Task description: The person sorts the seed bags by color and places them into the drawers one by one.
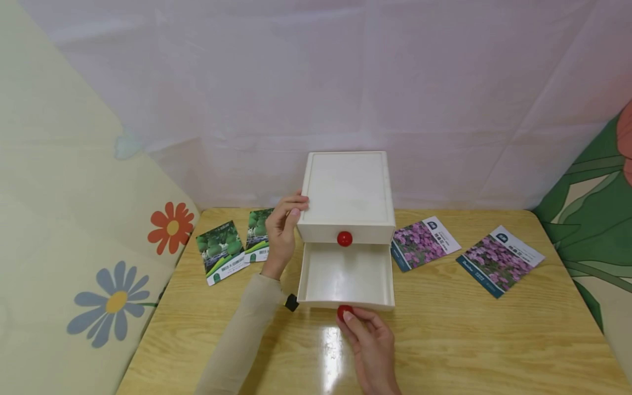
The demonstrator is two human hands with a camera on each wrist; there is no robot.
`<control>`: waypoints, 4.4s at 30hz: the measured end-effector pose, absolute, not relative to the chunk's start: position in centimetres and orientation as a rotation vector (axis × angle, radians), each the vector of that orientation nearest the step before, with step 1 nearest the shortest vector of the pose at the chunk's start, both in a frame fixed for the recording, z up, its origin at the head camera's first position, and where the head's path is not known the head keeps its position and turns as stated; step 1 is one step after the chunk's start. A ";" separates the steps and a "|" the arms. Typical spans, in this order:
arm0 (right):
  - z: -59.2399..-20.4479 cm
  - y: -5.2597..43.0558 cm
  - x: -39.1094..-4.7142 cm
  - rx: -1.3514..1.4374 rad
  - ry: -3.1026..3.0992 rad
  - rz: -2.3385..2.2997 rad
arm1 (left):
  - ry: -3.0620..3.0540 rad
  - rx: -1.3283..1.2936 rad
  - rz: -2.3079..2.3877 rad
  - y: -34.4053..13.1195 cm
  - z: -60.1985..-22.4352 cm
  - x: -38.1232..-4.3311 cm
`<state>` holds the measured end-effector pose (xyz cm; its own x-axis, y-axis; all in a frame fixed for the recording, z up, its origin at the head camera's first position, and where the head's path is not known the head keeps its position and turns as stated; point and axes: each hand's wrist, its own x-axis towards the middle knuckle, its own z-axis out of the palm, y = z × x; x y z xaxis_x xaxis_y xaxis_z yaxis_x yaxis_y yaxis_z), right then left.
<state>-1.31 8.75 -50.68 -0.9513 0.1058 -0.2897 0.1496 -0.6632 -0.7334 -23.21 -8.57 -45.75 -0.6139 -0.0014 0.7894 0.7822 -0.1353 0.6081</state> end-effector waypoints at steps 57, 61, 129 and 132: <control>-52.2 6.4 -0.9 -0.061 1.535 -2.168 | -2.317 -0.309 -1.399 -18.9 -47.1 -18.8; -52.1 5.7 -1.2 -0.132 1.576 -2.137 | -2.432 -0.195 -1.351 -20.8 -47.8 -18.5; -52.4 -3.3 -6.5 -0.473 2.036 -1.994 | -2.886 0.821 -1.104 -30.4 -50.6 -17.4; -52.5 -3.6 -6.8 -0.442 2.038 -1.976 | -2.859 0.848 -1.182 -31.0 -50.5 -17.1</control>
<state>-6.76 -3.60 -52.49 -0.9176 -0.3970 0.0192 -0.0315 0.0245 -0.9992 -17.07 -30.96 -50.46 -0.8581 -0.4463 -0.2537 -0.4951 0.5889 0.6387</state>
